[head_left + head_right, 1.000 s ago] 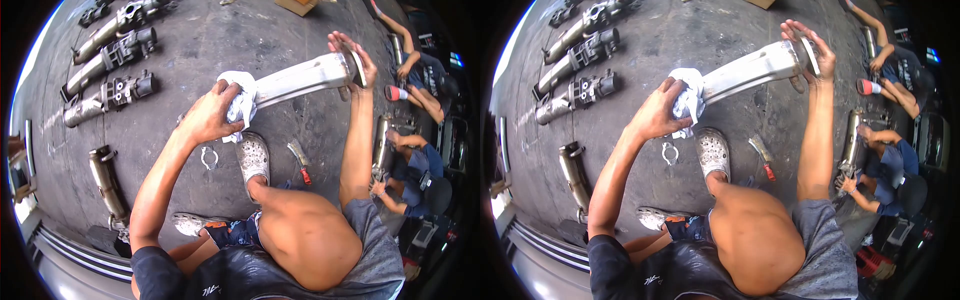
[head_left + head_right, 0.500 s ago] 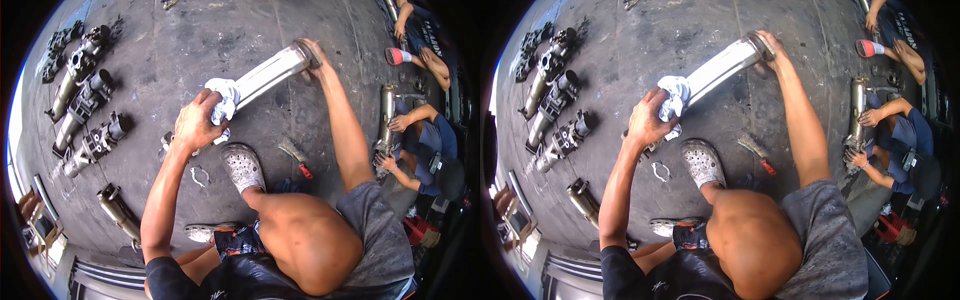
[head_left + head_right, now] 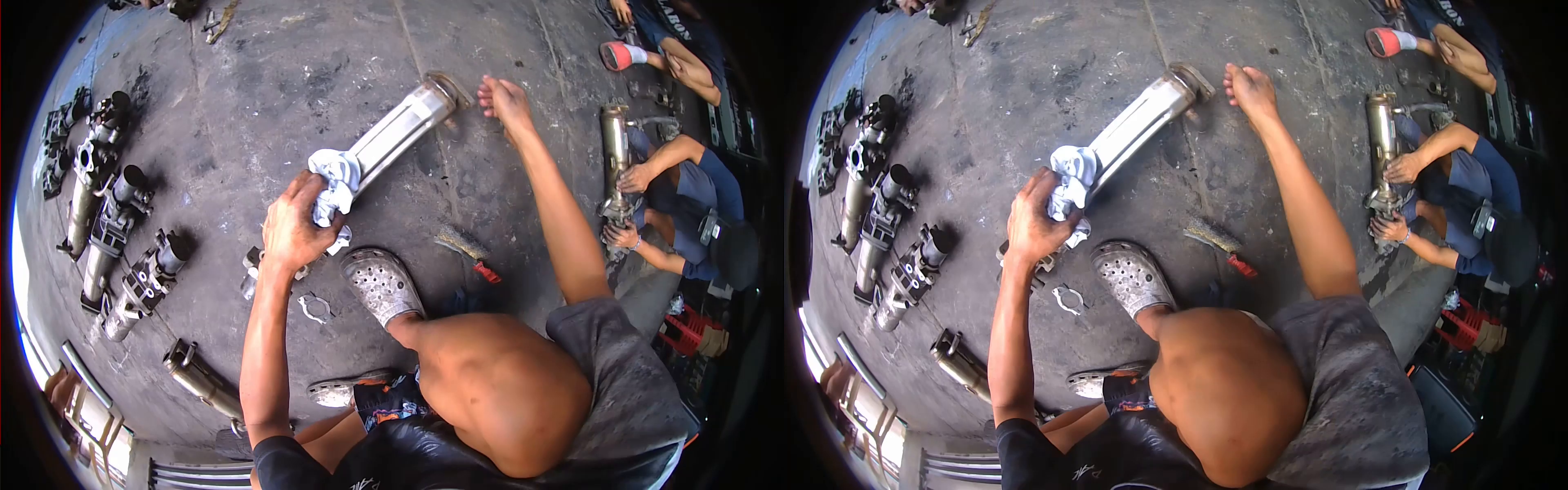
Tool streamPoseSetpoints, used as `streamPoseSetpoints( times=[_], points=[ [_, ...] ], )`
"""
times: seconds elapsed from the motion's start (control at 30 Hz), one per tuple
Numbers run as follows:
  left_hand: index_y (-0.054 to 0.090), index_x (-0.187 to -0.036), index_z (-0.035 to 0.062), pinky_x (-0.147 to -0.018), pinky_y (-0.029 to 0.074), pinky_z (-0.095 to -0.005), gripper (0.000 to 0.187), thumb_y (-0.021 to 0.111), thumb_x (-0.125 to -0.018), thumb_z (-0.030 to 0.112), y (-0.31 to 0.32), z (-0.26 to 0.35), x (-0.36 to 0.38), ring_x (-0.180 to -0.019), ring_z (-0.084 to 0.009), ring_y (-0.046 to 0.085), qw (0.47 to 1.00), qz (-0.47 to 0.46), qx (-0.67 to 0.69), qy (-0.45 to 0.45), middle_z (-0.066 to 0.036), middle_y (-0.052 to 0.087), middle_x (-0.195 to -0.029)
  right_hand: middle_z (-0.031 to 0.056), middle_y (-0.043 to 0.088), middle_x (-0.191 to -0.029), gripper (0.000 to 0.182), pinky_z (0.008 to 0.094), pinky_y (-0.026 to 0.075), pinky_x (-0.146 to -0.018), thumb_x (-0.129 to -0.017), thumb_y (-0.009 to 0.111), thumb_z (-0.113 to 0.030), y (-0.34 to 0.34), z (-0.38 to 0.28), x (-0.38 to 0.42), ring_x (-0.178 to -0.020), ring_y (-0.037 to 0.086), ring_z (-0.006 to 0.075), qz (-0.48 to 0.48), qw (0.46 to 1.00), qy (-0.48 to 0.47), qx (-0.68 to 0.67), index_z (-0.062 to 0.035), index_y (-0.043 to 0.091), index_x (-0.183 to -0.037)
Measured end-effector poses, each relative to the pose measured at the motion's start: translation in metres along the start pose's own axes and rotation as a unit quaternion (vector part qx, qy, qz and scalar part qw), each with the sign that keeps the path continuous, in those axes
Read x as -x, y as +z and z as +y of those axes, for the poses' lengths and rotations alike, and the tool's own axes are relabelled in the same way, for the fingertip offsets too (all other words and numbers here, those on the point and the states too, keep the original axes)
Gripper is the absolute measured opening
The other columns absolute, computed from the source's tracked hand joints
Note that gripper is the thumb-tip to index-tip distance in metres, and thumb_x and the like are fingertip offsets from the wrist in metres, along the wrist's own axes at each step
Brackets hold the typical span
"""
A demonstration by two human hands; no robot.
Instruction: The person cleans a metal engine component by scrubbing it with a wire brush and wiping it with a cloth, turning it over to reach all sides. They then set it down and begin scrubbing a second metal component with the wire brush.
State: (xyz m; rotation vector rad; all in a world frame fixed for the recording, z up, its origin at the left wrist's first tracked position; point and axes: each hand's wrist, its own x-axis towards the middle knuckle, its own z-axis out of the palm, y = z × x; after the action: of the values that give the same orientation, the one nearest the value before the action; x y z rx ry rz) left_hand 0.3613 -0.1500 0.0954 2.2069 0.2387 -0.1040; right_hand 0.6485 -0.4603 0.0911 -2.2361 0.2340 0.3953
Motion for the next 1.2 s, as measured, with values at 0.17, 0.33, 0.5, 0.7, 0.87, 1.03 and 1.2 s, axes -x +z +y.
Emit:
streamPoseSetpoints(
  times=[0.17, 0.33, 0.5, 0.7, 0.87, 1.03, 1.2],
  points=[
    [0.064, -0.106, 0.0024, -0.086, 0.054, -0.0484, 0.04, 0.077, -0.069, 0.01, -0.004, 0.003, 0.003, -0.102, -0.0432, 0.066, 0.999, 0.026, 0.021, 0.031, -0.019, 0.066, -0.111, -0.0011, 0.059, -0.068, 0.03, 0.0284, 0.047, -0.062, -0.099, 0.068, -0.029, -0.081, 0.111, 0.106, -0.065, 0.055, 0.0086, -0.087, 0.961, -0.176, 0.197, -0.0065, 0.062, -0.08],
    [0.055, -0.09, -0.0032, -0.077, 0.049, -0.0403, 0.029, 0.071, -0.066, -0.002, -0.033, -0.017, 0.03, -0.08, -0.0336, 0.059, 0.982, 0.162, 0.056, 0.082, -0.016, 0.056, -0.086, 0.0085, 0.063, -0.091, 0.039, 0.0399, 0.05, -0.076, -0.089, 0.08, -0.038, -0.108, 0.204, 0.254, -0.086, 0.062, 0.0222, -0.172, 0.92, -0.087, 0.342, -0.0063, 0.061, -0.101],
    [0.061, -0.101, -0.0003, -0.081, 0.049, -0.0321, 0.027, 0.073, -0.077, 0.002, -0.048, -0.044, 0.064, -0.085, -0.0171, 0.062, 0.977, 0.175, 0.101, 0.066, -0.006, 0.064, -0.091, 0.0177, 0.063, -0.113, 0.042, 0.0489, 0.047, -0.092, -0.09, 0.075, -0.039, -0.078, 0.212, 0.295, -0.11, 0.06, 0.0378, -0.167, 0.886, -0.059, 0.429, -0.0047, 0.06, -0.109],
    [0.058, -0.129, -0.0022, -0.093, 0.049, -0.0335, 0.051, 0.075, -0.082, 0.004, -0.068, -0.029, 0.087, -0.106, -0.0177, 0.061, 0.951, 0.188, 0.222, 0.103, -0.008, 0.065, -0.115, 0.0255, 0.063, -0.107, 0.031, 0.0543, 0.048, -0.088, -0.099, 0.063, -0.025, -0.079, 0.197, 0.307, -0.102, 0.061, 0.0467, -0.14, 0.923, -0.121, 0.337, -0.0037, 0.052, -0.117],
    [0.056, -0.134, 0.0012, -0.089, 0.052, -0.0328, 0.055, 0.076, -0.083, 0.007, -0.052, -0.003, 0.079, -0.102, -0.0163, 0.063, 0.935, 0.228, 0.24, 0.127, -0.008, 0.067, -0.111, 0.0125, 0.061, -0.081, 0.024, 0.0399, 0.051, -0.068, -0.108, 0.051, -0.028, -0.085, 0.146, 0.33, -0.073, 0.063, 0.0296, -0.087, 0.97, -0.106, 0.202, -0.005, 0.053, -0.115],
    [0.061, -0.122, -0.0019, -0.102, 0.045, -0.0364, 0.038, 0.071, -0.085, 0.001, -0.056, -0.006, 0.067, -0.11, -0.0205, 0.061, 0.964, 0.209, 0.101, 0.13, -0.009, 0.065, -0.113, -0.0022, 0.051, -0.074, 0.039, 0.0237, 0.041, -0.055, -0.111, 0.042, -0.041, -0.1, 0.124, 0.336, -0.061, 0.046, 0.0056, -0.027, 0.994, 0.093, -0.046, -0.0058, 0.058, -0.105],
    [0.05, -0.142, 0.0009, -0.112, 0.038, -0.0395, 0.059, 0.07, -0.086, -0.003, -0.038, -0.021, 0.055, -0.128, -0.0256, 0.052, 0.953, 0.263, 0.117, 0.099, -0.014, 0.056, -0.138, -0.0023, 0.049, -0.071, 0.037, 0.0226, 0.038, -0.05, -0.112, 0.042, -0.04, -0.119, 0.143, 0.312, -0.055, 0.043, 0.005, 0.057, 0.996, 0.067, -0.03, -0.0072, 0.058, -0.103]
  ],
)
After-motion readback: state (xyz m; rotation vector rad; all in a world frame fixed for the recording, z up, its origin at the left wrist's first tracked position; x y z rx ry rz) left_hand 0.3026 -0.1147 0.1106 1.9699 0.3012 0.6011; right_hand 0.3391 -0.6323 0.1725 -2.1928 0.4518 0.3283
